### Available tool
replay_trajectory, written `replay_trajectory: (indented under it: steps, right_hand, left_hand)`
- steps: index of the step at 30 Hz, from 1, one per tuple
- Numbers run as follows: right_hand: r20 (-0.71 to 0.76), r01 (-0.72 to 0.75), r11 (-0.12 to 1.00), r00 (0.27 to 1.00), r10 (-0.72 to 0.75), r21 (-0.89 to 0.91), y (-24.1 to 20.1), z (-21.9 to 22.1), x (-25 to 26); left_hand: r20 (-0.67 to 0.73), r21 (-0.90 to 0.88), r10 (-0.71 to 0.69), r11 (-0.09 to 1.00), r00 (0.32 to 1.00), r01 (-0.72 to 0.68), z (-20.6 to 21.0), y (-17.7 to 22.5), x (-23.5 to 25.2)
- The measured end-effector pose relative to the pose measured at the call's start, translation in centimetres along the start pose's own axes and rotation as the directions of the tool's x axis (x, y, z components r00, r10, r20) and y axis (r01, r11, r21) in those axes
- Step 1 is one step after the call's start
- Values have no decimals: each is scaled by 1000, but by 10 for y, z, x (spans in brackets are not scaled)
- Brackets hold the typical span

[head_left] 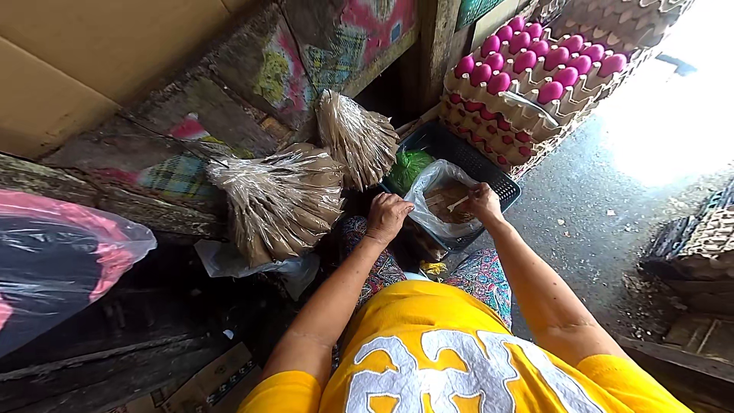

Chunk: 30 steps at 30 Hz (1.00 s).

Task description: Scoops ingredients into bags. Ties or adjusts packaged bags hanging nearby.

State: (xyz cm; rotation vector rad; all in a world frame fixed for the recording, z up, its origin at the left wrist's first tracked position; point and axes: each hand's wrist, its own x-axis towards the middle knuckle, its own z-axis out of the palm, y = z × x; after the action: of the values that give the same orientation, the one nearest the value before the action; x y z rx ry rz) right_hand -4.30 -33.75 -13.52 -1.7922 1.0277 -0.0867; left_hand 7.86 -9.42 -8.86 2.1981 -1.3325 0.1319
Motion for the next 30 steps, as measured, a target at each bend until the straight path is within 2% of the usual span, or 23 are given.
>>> replay_trajectory:
  steps: [4, 9, 16, 19, 25, 30]
  right_hand:
    - [58, -28, 1000, 998, 28, -2, -1, 17, 3]
    - [64, -85, 987, 995, 77, 134, -21, -7, -8]
    - [-31, 83, 950, 997, -77, 303, -34, -59, -24]
    - [-77, 119, 908, 992, -96, 402, -41, -71, -30]
    - [-77, 144, 835, 990, -122, 531, -51, -79, -38]
    - [-59, 150, 819, 988, -141, 554, -50, -75, -33]
  left_hand:
    - [5, 2, -3, 1000, 1000, 3, -2, -1, -1]
    - [12, 17, -20, 1000, 1000, 20, -2, 0, 7]
    - [55, 45, -19, 999, 998, 17, 8, 5, 20]
    - [65, 44, -16, 999, 998, 13, 11, 7, 22]
    - [58, 48, -6, 999, 998, 4, 15, 6, 22]
    - [47, 46, 22, 999, 999, -24, 15, 2, 22]
